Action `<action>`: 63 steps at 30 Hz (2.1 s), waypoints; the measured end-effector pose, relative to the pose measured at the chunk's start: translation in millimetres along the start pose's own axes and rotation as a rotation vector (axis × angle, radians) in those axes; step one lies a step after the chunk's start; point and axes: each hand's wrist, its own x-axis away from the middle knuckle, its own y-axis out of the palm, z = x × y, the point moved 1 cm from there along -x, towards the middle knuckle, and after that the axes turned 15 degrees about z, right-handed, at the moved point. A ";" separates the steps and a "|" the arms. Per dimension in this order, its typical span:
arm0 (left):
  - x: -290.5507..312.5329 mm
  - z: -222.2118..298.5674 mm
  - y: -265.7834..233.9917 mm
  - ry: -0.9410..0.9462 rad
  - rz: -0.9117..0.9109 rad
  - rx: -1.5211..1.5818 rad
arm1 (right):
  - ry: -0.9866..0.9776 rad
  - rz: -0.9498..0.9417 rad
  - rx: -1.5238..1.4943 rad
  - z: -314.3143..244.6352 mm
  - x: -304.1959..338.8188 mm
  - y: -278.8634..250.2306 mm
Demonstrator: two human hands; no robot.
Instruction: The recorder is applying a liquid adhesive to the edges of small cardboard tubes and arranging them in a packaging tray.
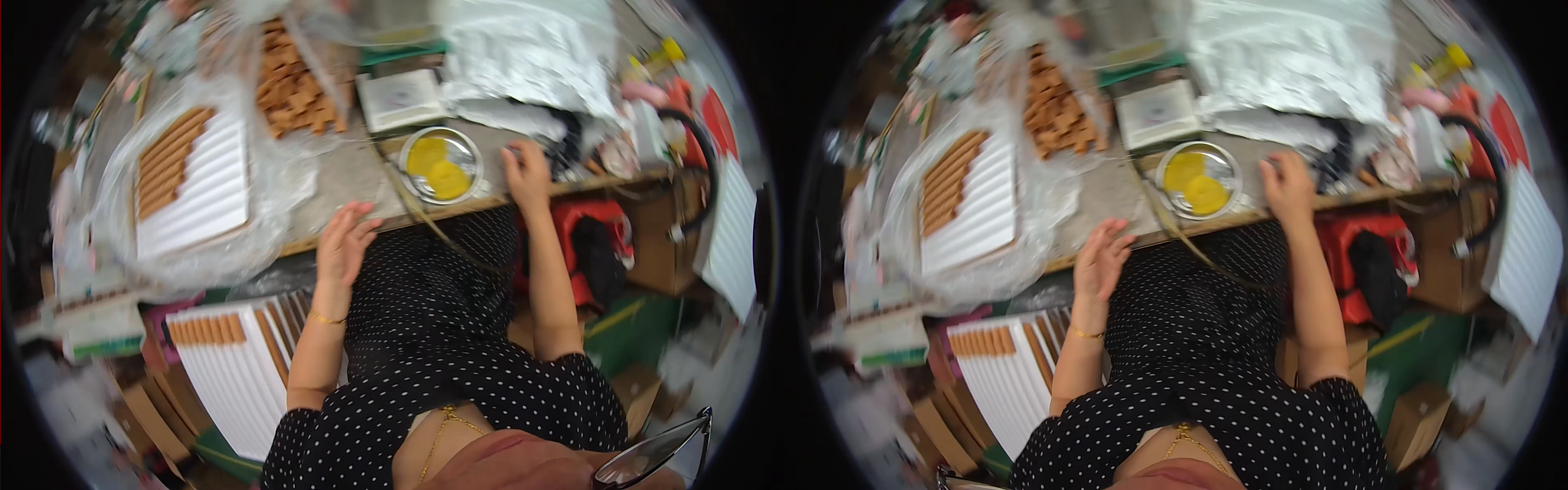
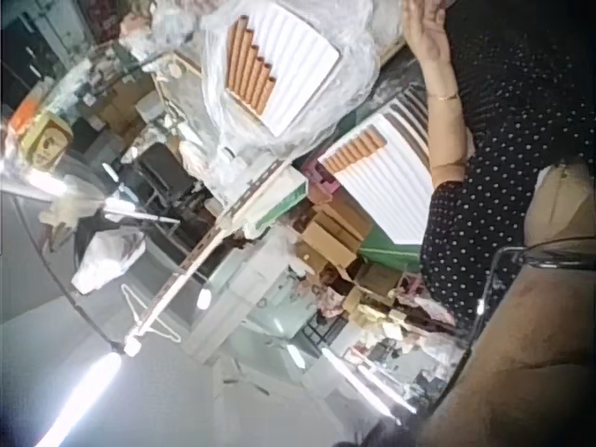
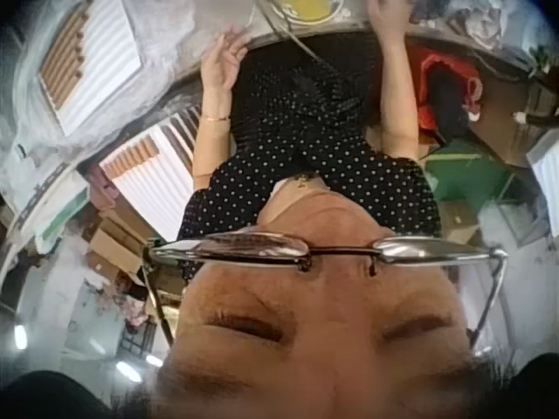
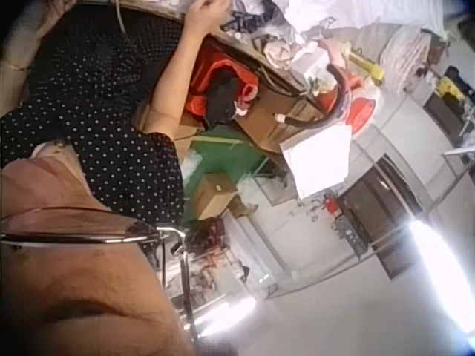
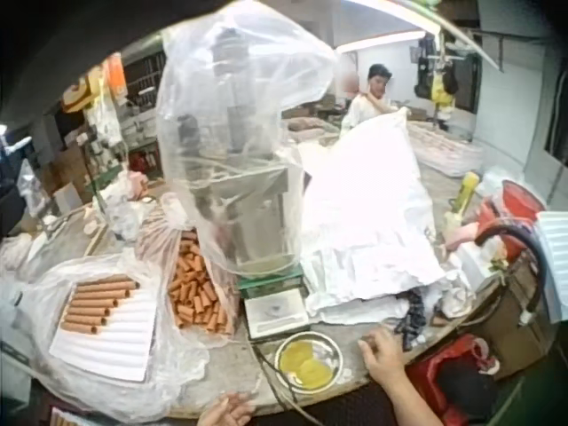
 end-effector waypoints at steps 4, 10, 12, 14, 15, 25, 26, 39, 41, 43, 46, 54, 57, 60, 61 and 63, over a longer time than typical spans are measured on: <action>-7.3 13.5 -0.1 -0.102 0.057 -0.081 | 0.171 -0.037 -0.149 -0.7 -5.2 -0.5; -27.2 25.1 58.9 0.339 0.065 -0.622 | 0.114 0.144 0.046 36.5 -53.1 -40.6; -42.4 39.1 64.2 0.480 0.046 -0.653 | -0.003 0.172 0.129 43.4 -73.2 -40.2; -72.6 49.1 59.2 0.615 0.089 -0.731 | 0.080 0.085 0.510 62.0 -90.0 -30.9; -88.7 54.6 55.9 0.737 0.162 -0.805 | 0.071 0.091 0.589 76.5 -92.6 -19.4; -137.5 79.7 73.5 1.203 0.299 -1.629 | 0.017 -0.108 0.793 95.2 -86.3 10.3; -137.4 79.6 74.3 1.256 0.317 -1.689 | 0.042 -0.158 0.763 95.0 -85.1 6.6; -146.9 88.3 48.4 1.211 0.239 -1.692 | 0.598 -0.268 -0.541 -3.5 -44.7 -13.0; -124.2 86.2 51.6 1.305 0.259 -1.674 | 0.298 -0.263 -0.449 -28.0 -30.3 -6.8; -106.0 82.3 52.7 0.886 0.218 -1.252 | 0.171 -0.360 -0.396 -47.2 -19.2 3.4; -80.0 59.4 49.3 0.643 0.095 -0.800 | -0.149 -0.392 -0.229 -61.9 -6.8 20.9; -33.9 21.6 59.3 0.496 -0.026 -0.625 | -0.413 -0.356 -0.106 -76.3 6.9 24.9; -37.1 13.6 62.2 0.554 -0.036 -0.661 | -0.311 -0.323 -0.112 -77.1 1.4 27.6; -42.9 7.2 63.2 0.585 -0.035 -0.702 | -0.292 -0.317 -0.146 -72.5 -8.0 48.1; -43.6 5.8 64.1 0.584 -0.035 -0.703 | -0.291 -0.317 -0.146 -73.9 -8.8 52.4; -43.6 4.7 65.5 0.697 -0.039 -0.784 | -0.374 -0.389 -0.109 -78.6 -9.4 60.5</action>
